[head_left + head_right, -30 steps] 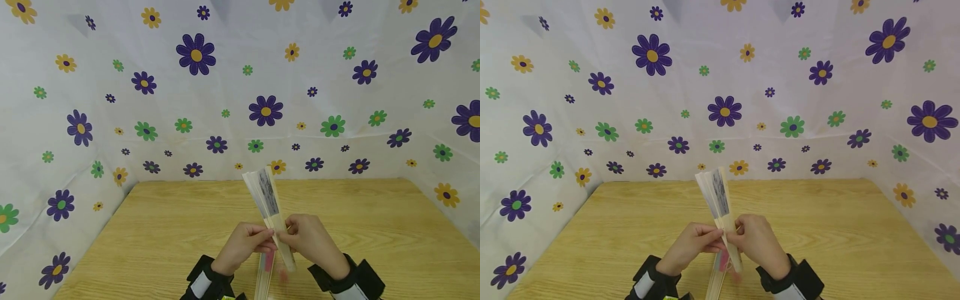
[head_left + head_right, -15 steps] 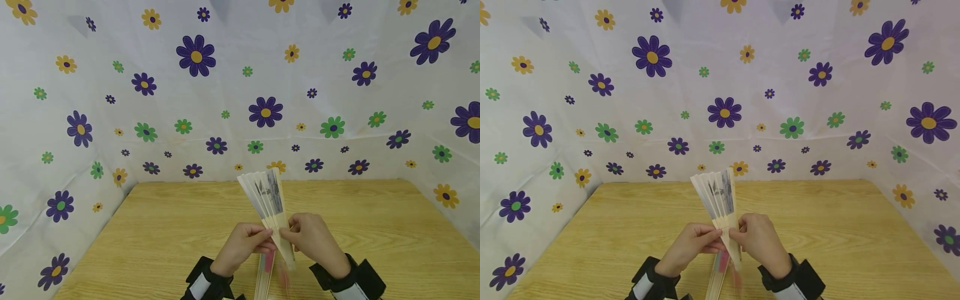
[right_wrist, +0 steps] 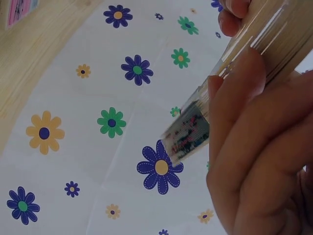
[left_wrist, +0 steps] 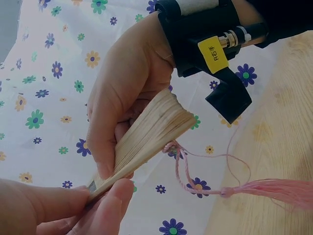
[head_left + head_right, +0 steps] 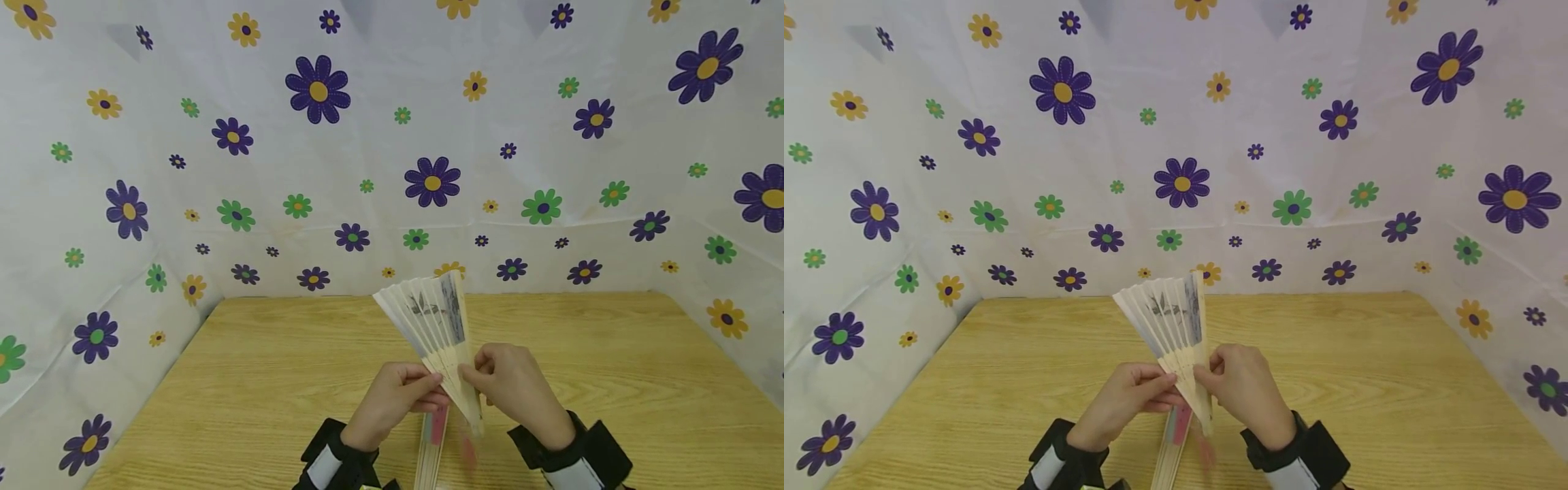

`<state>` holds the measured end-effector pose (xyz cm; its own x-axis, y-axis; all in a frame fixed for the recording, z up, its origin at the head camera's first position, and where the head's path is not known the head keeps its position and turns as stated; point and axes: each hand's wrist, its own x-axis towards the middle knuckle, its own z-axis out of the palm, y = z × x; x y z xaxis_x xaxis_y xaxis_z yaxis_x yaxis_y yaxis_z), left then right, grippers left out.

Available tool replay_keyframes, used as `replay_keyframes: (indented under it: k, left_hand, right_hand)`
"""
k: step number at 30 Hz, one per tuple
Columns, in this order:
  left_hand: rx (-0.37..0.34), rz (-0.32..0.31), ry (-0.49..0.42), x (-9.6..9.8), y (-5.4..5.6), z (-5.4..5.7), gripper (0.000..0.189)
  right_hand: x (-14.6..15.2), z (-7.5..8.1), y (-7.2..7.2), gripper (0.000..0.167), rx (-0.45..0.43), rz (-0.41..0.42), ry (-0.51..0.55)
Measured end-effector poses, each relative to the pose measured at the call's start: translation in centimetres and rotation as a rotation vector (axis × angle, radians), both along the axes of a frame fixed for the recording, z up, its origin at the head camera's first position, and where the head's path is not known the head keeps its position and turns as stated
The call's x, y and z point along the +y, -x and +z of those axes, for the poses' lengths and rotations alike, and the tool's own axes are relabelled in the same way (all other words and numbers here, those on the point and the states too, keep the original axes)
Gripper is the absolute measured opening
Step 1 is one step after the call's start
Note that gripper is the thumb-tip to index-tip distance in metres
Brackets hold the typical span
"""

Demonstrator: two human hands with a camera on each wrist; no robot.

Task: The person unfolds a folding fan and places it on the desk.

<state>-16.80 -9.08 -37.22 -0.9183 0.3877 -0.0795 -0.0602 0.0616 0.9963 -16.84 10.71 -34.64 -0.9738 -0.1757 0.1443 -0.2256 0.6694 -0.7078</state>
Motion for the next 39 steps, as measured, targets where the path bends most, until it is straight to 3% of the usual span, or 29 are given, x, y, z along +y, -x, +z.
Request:
replay_keyframes:
  k: [18,22,27,32,39]
  left_hand:
    - [0.028,0.028,0.004,-0.2,0.1,0.7,0.029]
    - [0.012,0.028,-0.005,-0.1,0.2,0.6,0.028]
    - [-0.007,0.029,-0.013,0.1,0.2,0.3,0.028]
    - [-0.023,0.042,-0.014,0.1,0.0,-0.7,0.028]
    - [-0.067,0.069,-0.014,0.3,-0.5,-3.8,0.026]
  right_hand:
    - [0.3,0.2,0.3,0.024,0.090,-0.078,-0.039]
    - [0.7,0.0,0.3,0.026,0.142,-0.103,-0.066]
    - [1.1,-0.2,0.1,0.028,0.127,-0.112,-0.065]
    - [1.5,-1.4,0.2,0.029,0.097,-0.091,-0.019]
    - [2.0,-4.3,-0.1,0.032,0.015,-0.148,0.024]
